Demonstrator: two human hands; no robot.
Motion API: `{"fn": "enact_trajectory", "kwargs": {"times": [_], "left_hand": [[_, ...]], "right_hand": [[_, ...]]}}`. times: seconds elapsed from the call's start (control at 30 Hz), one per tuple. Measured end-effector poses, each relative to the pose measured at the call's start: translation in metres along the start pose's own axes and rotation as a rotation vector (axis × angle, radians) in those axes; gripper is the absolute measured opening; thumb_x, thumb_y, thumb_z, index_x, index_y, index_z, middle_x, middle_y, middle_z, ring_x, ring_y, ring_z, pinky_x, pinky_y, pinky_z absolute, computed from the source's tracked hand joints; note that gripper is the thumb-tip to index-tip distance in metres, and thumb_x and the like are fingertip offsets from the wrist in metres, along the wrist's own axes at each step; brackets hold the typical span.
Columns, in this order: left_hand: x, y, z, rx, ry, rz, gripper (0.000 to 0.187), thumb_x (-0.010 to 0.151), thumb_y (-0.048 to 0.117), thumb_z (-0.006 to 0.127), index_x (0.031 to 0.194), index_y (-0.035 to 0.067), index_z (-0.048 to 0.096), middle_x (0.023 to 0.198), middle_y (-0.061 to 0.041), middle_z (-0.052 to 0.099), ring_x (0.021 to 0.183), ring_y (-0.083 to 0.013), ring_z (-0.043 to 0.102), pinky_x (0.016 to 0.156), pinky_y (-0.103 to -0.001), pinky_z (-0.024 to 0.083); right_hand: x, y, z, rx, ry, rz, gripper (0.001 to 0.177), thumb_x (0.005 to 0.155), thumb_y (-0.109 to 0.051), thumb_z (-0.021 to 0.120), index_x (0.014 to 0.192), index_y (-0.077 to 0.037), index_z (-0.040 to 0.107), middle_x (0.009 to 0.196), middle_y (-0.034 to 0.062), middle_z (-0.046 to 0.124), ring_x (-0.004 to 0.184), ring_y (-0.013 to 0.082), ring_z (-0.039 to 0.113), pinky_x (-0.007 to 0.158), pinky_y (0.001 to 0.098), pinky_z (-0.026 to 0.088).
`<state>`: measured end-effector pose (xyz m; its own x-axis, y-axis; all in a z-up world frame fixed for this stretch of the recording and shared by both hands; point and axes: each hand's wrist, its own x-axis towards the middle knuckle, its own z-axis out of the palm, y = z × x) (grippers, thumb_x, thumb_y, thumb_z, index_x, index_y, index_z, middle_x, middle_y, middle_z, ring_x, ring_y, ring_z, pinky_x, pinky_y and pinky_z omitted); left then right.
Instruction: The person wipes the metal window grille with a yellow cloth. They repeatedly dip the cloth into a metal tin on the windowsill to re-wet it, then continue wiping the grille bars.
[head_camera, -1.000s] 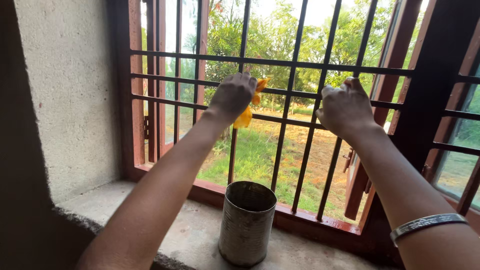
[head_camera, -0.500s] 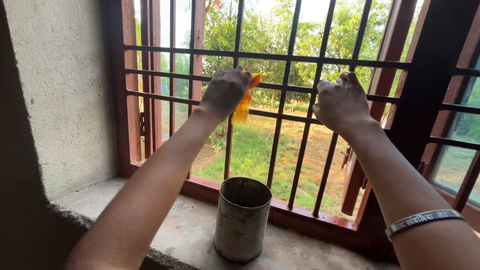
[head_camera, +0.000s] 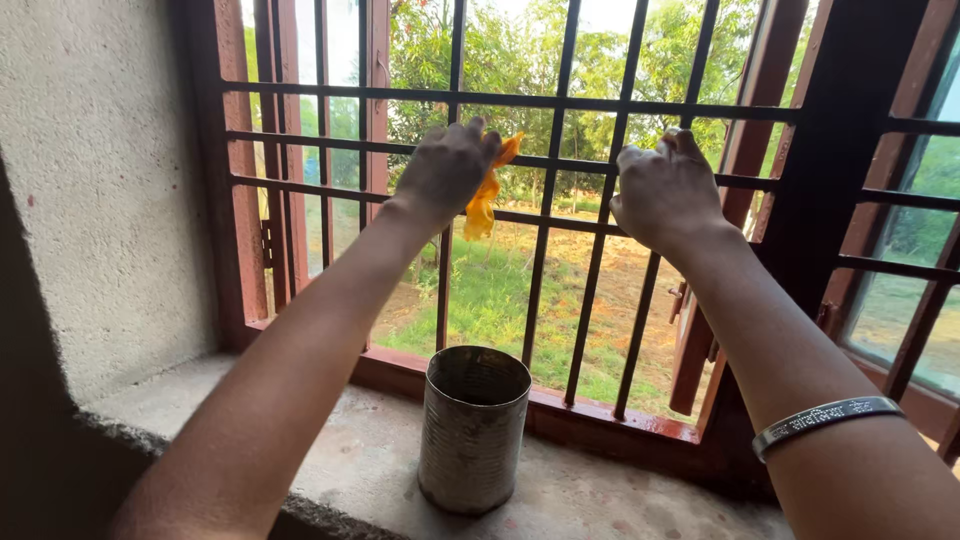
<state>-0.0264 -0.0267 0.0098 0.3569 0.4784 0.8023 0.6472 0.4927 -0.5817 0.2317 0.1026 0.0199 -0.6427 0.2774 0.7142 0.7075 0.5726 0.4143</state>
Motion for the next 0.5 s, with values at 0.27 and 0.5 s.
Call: {"fn": "enact_trajectory", "kwargs": {"times": [0.27,0.5], "left_hand": [[0.041,0.044,0.023,-0.066,0.024,0.071,0.016,0.102,0.002,0.061,0.118,-0.002,0.062,0.111,-0.019,0.068,0.076,-0.0217,0.071,0.065,-0.034,0.064],[-0.003,-0.006,-0.010,-0.072,-0.105,0.004,0.029,0.093,0.015,0.070,0.117,0.001,0.063,0.105,-0.014,0.066,0.084,-0.0240,0.070,0.079,-0.038,0.061]], "right_hand": [[-0.004,-0.009,-0.010,0.031,-0.096,0.049,0.028,0.096,-0.035,0.072,0.103,-0.008,0.067,0.095,0.0086,0.073,0.114,0.0300,0.061,0.118,0.0394,0.031],[-0.004,-0.004,-0.009,0.060,-0.045,0.044,0.027,0.093,-0.032,0.074,0.105,-0.008,0.066,0.100,0.0096,0.072,0.113,0.0301,0.058,0.114,0.0411,0.033]]}}
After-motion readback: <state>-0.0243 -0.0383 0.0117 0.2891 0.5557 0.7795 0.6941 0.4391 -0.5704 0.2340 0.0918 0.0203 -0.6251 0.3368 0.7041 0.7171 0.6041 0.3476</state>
